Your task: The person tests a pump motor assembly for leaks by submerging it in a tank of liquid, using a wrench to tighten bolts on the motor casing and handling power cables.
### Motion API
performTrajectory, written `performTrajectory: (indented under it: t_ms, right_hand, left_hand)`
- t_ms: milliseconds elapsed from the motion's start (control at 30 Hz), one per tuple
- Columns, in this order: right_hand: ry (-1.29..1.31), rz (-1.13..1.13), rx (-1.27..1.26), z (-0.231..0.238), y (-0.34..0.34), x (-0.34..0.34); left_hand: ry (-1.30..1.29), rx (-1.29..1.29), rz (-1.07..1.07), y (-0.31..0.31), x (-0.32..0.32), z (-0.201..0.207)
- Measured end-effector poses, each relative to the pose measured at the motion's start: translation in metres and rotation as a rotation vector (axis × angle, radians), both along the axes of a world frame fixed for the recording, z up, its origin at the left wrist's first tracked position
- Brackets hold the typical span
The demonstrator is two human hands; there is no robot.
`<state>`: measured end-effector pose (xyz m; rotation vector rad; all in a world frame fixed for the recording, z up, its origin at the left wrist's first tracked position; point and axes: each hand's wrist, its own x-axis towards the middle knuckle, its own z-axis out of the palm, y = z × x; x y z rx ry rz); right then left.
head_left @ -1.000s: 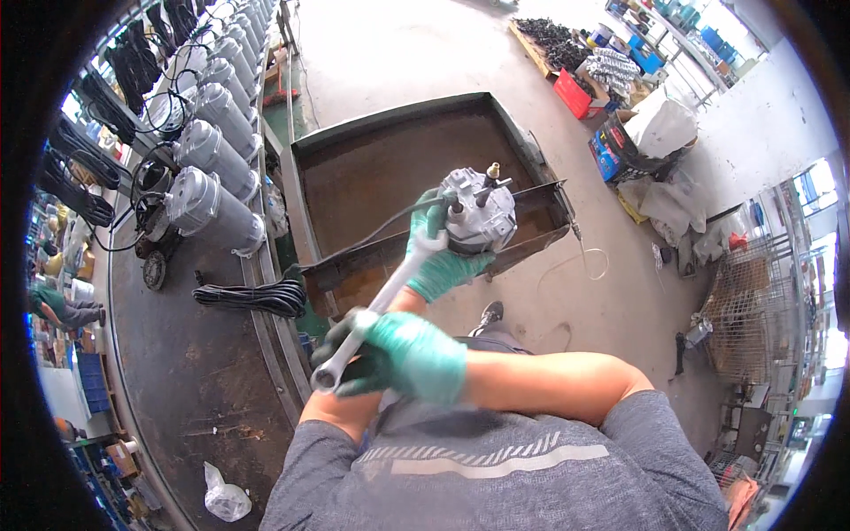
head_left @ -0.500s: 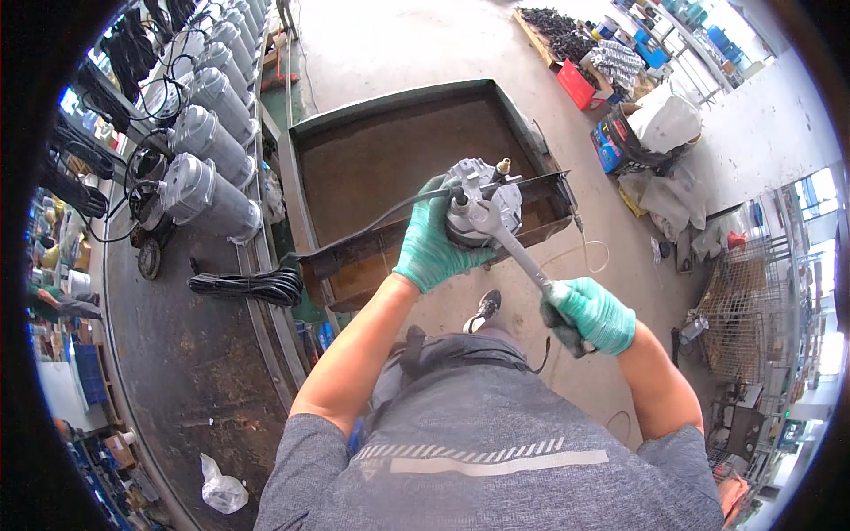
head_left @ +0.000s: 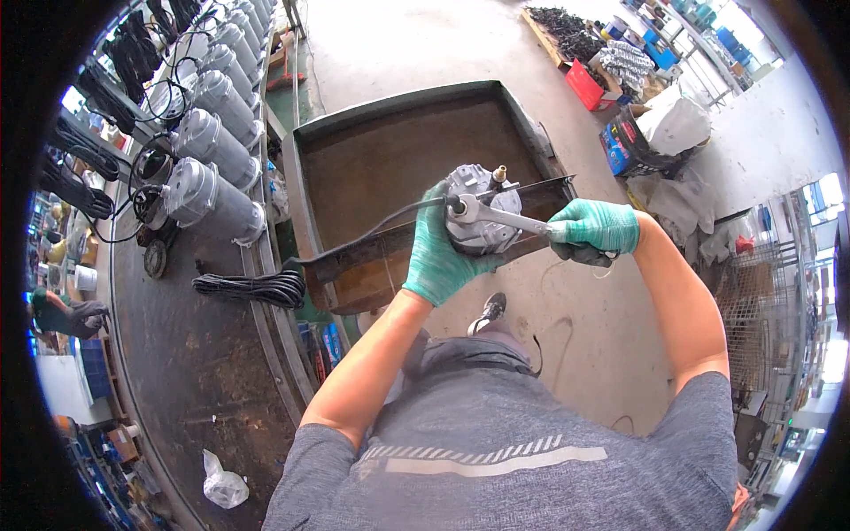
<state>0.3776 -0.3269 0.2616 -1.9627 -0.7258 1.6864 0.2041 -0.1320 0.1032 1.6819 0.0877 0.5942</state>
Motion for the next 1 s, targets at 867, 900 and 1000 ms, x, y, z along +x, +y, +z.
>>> performTrajectory:
  t_ms: [867,900,1000]
  right_hand:
    - [0.746,-0.849,0.378,-0.023,0.028,-0.208]
    - [0.742,-0.849,0.377,-0.025,0.027,-0.208]
    - [0.658,-0.766,0.216,-0.008,0.03,-0.211]
  left_hand:
    - [0.194,-1.553,-0.405,-0.011,0.009,0.029]
    - [0.194,-1.527,-0.393,-0.012,0.007,0.025]
    - [0.175,-1.436,-0.377,-0.012,0.01,0.016]
